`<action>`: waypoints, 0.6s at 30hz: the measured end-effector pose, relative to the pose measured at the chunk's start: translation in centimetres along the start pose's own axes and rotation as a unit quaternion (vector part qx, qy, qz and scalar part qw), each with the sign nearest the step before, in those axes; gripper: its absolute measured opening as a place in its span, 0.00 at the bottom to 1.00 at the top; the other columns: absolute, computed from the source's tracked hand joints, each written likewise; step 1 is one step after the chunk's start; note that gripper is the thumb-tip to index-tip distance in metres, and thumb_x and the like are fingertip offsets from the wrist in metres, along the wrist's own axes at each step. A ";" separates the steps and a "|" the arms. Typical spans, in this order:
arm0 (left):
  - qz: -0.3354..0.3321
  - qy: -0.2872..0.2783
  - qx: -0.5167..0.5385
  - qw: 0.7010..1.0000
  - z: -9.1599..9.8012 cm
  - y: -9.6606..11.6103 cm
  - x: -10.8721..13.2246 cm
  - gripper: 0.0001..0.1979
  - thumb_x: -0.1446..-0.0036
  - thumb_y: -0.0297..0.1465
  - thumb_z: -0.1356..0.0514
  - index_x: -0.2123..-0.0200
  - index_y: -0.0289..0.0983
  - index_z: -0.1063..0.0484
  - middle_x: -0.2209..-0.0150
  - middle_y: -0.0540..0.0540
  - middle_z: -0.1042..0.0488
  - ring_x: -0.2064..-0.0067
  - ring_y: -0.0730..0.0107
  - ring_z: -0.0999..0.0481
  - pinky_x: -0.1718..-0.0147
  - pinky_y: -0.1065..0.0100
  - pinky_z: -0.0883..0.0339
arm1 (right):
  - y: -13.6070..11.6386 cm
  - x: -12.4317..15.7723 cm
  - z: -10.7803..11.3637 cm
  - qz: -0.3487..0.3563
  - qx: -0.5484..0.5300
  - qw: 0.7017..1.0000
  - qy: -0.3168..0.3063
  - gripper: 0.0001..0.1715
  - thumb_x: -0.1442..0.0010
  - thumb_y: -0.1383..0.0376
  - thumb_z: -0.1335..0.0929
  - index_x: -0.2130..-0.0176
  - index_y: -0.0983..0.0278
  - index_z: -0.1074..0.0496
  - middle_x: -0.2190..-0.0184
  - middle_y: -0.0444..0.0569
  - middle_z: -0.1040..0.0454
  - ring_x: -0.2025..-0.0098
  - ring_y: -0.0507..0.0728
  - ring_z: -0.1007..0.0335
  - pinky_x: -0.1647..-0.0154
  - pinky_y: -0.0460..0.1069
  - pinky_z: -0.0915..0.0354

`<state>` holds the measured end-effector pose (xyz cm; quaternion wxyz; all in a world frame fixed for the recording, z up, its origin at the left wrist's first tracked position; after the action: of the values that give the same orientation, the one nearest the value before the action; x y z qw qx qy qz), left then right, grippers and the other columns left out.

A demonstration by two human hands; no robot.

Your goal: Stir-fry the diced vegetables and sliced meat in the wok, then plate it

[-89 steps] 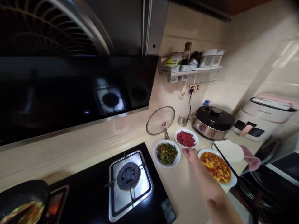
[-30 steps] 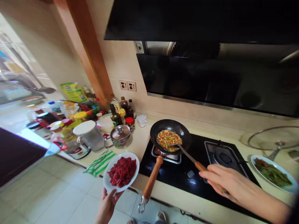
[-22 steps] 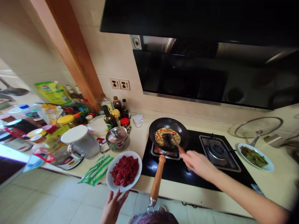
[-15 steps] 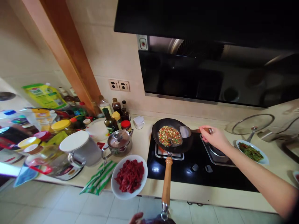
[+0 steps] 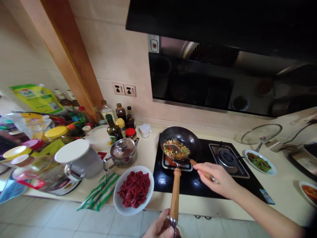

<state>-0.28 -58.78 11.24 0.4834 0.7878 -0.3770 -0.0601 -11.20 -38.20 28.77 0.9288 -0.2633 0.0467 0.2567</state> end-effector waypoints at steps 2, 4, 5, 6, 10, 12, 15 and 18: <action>0.004 0.012 -0.011 1.000 -0.6 -0.2 -0.7 0.31 0.52 0.50 0.38 0.49 0.39 0.35 0.66 0.44 0.27 0.63 0.64 0.28 0.64 0.66 0.40 | 0.2 0.0 -0.1 0.028 0.058 0.998 -0.024 0.16 0.38 0.65 0.40 0.55 0.61 0.27 0.69 0.49 0.26 0.72 0.51 0.31 0.68 0.46 0.33; 0.012 0.040 -0.033 0.999 -0.4 -1.2 -1.3 0.31 0.51 0.51 0.39 0.50 0.39 0.35 0.68 0.45 0.27 0.67 0.66 0.29 0.67 0.67 0.42 | 2.0 -0.8 -0.1 0.035 0.094 0.995 -0.007 0.17 0.37 0.66 0.41 0.54 0.62 0.27 0.69 0.49 0.26 0.70 0.52 0.30 0.65 0.47 0.33; 0.014 0.059 -0.042 0.997 -0.1 -1.9 -1.6 0.31 0.51 0.51 0.39 0.50 0.39 0.35 0.70 0.46 0.27 0.69 0.68 0.30 0.69 0.67 0.43 | 3.1 -1.3 -0.2 0.037 0.108 0.993 0.003 0.17 0.37 0.66 0.41 0.53 0.62 0.28 0.68 0.50 0.26 0.69 0.53 0.29 0.64 0.48 0.33; 0.016 0.077 -0.047 0.996 0.2 -2.6 -1.8 0.32 0.52 0.52 0.39 0.50 0.39 0.36 0.71 0.46 0.27 0.70 0.69 0.31 0.70 0.68 0.44 | 4.3 -1.9 -0.4 0.041 0.122 0.992 0.007 0.17 0.37 0.66 0.41 0.52 0.61 0.28 0.67 0.50 0.27 0.68 0.53 0.29 0.63 0.48 0.33; 0.016 0.145 -0.005 0.989 1.0 -4.3 -2.1 0.39 0.58 0.54 0.36 0.47 0.39 0.40 0.74 0.49 0.29 0.71 0.71 0.32 0.71 0.70 0.44 | 7.0 -2.8 -1.7 0.080 0.173 0.981 -0.026 0.17 0.37 0.69 0.41 0.54 0.62 0.28 0.69 0.49 0.30 0.68 0.54 0.32 0.66 0.48 0.36; 0.019 0.154 0.000 0.988 0.7 -4.2 -1.9 0.39 0.56 0.53 0.36 0.46 0.39 0.41 0.75 0.50 0.30 0.72 0.71 0.32 0.71 0.70 0.44 | 6.3 -1.7 -1.7 0.096 0.171 0.978 -0.067 0.16 0.39 0.71 0.41 0.55 0.62 0.28 0.71 0.48 0.32 0.70 0.54 0.34 0.69 0.47 0.38; 0.011 0.131 -0.034 0.991 0.1 -3.4 -1.6 0.37 0.51 0.50 0.38 0.44 0.37 0.43 0.77 0.51 0.31 0.75 0.74 0.35 0.73 0.70 0.46 | 3.2 1.5 0.4 0.091 0.142 0.979 -0.113 0.18 0.40 0.73 0.41 0.55 0.62 0.29 0.72 0.46 0.34 0.72 0.52 0.37 0.71 0.46 0.41; 0.007 0.109 -0.017 0.994 -0.1 -3.2 -1.5 0.38 0.53 0.48 0.36 0.43 0.40 0.46 0.74 0.52 0.33 0.74 0.76 0.36 0.74 0.72 0.47 | -0.4 4.5 2.5 0.079 0.127 0.978 -0.146 0.17 0.42 0.73 0.40 0.58 0.60 0.29 0.73 0.45 0.34 0.74 0.51 0.39 0.75 0.46 0.45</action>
<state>0.44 -56.92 8.32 0.5357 0.7785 -0.3263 0.0232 -7.25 -35.18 30.05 0.9283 -0.0981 -0.0363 0.3568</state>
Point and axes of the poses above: each hand's wrist, its own x-axis away from the middle knuckle, its own z-axis out of the back of the hand, y = z × x, the point moved 5 cm from there along -x, towards the middle knuckle
